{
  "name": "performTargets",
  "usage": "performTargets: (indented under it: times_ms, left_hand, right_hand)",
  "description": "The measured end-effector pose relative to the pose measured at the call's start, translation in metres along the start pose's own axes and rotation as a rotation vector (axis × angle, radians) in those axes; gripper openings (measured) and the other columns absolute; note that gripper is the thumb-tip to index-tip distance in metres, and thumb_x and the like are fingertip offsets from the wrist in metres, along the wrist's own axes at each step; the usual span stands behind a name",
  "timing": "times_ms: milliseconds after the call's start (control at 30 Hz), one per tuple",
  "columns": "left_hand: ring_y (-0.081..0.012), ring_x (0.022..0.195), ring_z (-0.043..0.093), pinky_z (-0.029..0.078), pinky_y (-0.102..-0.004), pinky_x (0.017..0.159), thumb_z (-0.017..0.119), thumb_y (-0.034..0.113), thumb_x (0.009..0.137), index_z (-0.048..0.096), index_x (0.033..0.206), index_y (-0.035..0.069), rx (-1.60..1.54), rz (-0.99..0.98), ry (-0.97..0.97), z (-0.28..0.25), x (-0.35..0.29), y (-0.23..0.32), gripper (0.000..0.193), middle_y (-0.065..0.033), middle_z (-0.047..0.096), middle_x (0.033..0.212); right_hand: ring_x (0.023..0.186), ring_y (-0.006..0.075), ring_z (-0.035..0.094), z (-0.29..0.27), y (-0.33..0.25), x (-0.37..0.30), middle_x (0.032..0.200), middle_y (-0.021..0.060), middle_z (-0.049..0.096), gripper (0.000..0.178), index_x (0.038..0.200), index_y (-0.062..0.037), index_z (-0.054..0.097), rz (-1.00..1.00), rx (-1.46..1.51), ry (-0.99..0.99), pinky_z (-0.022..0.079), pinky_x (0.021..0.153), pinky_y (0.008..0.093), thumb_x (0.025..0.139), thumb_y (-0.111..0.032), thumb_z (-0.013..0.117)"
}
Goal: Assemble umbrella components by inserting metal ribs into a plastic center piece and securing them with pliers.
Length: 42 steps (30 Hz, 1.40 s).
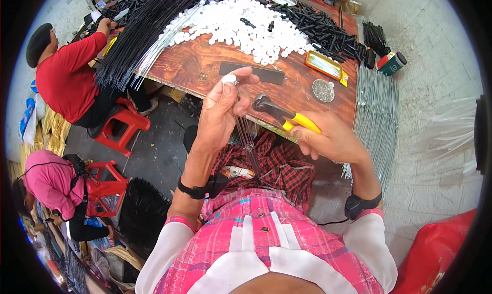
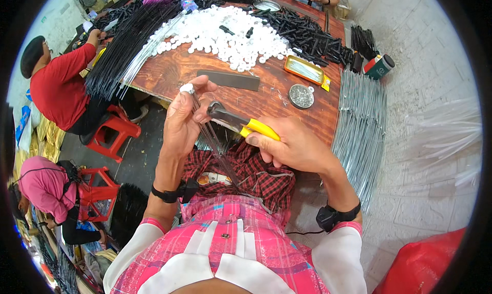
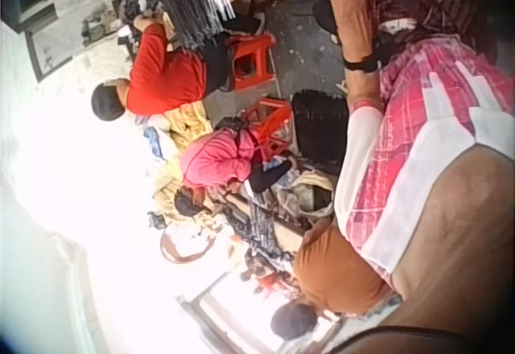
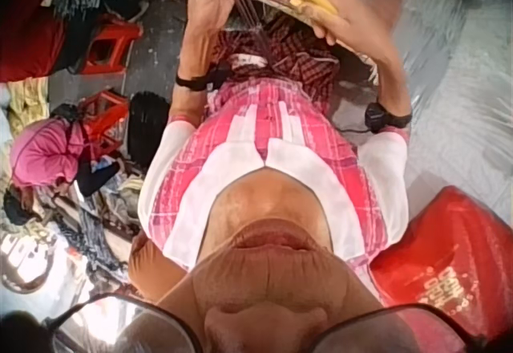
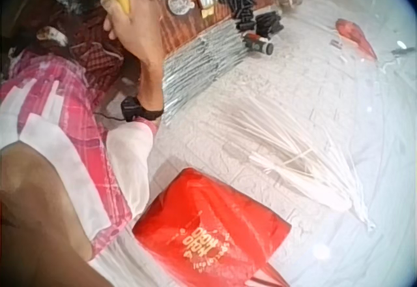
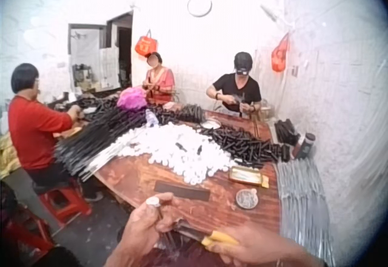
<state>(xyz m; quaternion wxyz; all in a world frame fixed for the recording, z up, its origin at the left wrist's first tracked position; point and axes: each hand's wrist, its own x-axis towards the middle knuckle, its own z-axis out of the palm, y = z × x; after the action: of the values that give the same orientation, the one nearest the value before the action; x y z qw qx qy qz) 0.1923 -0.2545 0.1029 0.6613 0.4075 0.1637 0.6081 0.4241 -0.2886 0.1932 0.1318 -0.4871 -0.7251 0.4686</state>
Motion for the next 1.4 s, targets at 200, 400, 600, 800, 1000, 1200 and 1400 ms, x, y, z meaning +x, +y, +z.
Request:
performTargets:
  times_ms: [200, 400, 600, 800, 1000, 1200, 1400]
  left_hand:
    - [-0.0065, 0.068, 0.038, 0.034, -0.0235, 0.064, 0.046, 0.035, 0.103, 0.043, 0.139, -0.002, -0.010, -0.001, -0.045, 0.006, 0.004, -0.001, 0.052, -0.0108, 0.056, 0.120]
    - [-0.0066, 0.068, 0.038, 0.033, -0.0233, 0.063, 0.047, 0.035, 0.103, 0.041, 0.140, -0.002, 0.017, 0.001, -0.010, 0.013, 0.004, -0.002, 0.053, -0.0096, 0.055, 0.120]
    - [-0.0069, 0.070, 0.037, 0.035, -0.0240, 0.066, 0.050, 0.035, 0.102, 0.045, 0.138, -0.001, 0.025, -0.013, 0.001, 0.017, 0.003, 0.000, 0.051, -0.0014, 0.057, 0.107]
    - [-0.0066, 0.068, 0.036, 0.031, -0.0243, 0.062, 0.051, 0.037, 0.101, 0.039, 0.141, -0.004, 0.058, -0.016, -0.028, 0.016, 0.003, -0.003, 0.059, 0.0013, 0.050, 0.089]
    - [-0.0059, 0.071, 0.038, 0.034, -0.0224, 0.065, 0.054, 0.036, 0.101, 0.047, 0.137, -0.001, 0.010, -0.026, -0.021, 0.014, 0.002, -0.003, 0.053, 0.0042, 0.049, 0.084]
    - [-0.0051, 0.068, 0.036, 0.033, -0.0218, 0.064, 0.054, 0.037, 0.100, 0.048, 0.135, -0.001, -0.006, -0.028, -0.079, 0.006, 0.003, -0.004, 0.052, 0.0043, 0.051, 0.085]
    - [-0.0054, 0.066, 0.038, 0.034, -0.0225, 0.061, 0.056, 0.037, 0.099, 0.041, 0.137, -0.006, 0.008, -0.020, -0.033, 0.008, 0.003, -0.004, 0.060, -0.0014, 0.055, 0.094]
  right_hand:
    - [0.063, 0.0166, 0.062, -0.006, 0.006, 0.008, 0.075, 0.0084, 0.062, 0.020, 0.100, -0.0004, 0.060, -0.296, -0.058, 0.142, 0.049, 0.059, 0.0312, 0.096, -0.020, 0.057]
    - [0.069, 0.0201, 0.061, -0.010, 0.005, 0.018, 0.078, 0.0119, 0.060, 0.021, 0.101, 0.0004, 0.058, -0.337, -0.181, 0.137, 0.047, 0.064, 0.0343, 0.096, -0.020, 0.057]
    - [0.076, 0.0185, 0.063, -0.017, -0.005, 0.020, 0.086, 0.0116, 0.063, 0.025, 0.106, 0.0003, 0.058, -0.247, -0.151, 0.029, 0.048, 0.069, 0.0333, 0.094, -0.022, 0.057]
    - [0.082, 0.0129, 0.062, -0.023, -0.005, 0.021, 0.094, 0.0076, 0.065, 0.032, 0.115, 0.0007, 0.059, -0.180, 0.048, -0.062, 0.050, 0.070, 0.0296, 0.095, -0.024, 0.058]
    - [0.074, 0.0118, 0.060, -0.025, -0.001, 0.026, 0.087, 0.0054, 0.062, 0.032, 0.115, 0.0022, 0.058, -0.187, 0.164, -0.138, 0.050, 0.067, 0.0273, 0.099, -0.025, 0.053]
    - [0.064, 0.0097, 0.057, -0.026, 0.004, 0.032, 0.078, 0.0039, 0.059, 0.030, 0.113, 0.0012, 0.057, -0.252, 0.018, -0.136, 0.047, 0.058, 0.0258, 0.101, -0.025, 0.051]
    - [0.057, 0.0091, 0.055, -0.023, -0.008, 0.027, 0.072, 0.0032, 0.058, 0.033, 0.107, -0.0001, 0.058, -0.132, 0.139, -0.185, 0.045, 0.051, 0.0253, 0.101, -0.031, 0.051]
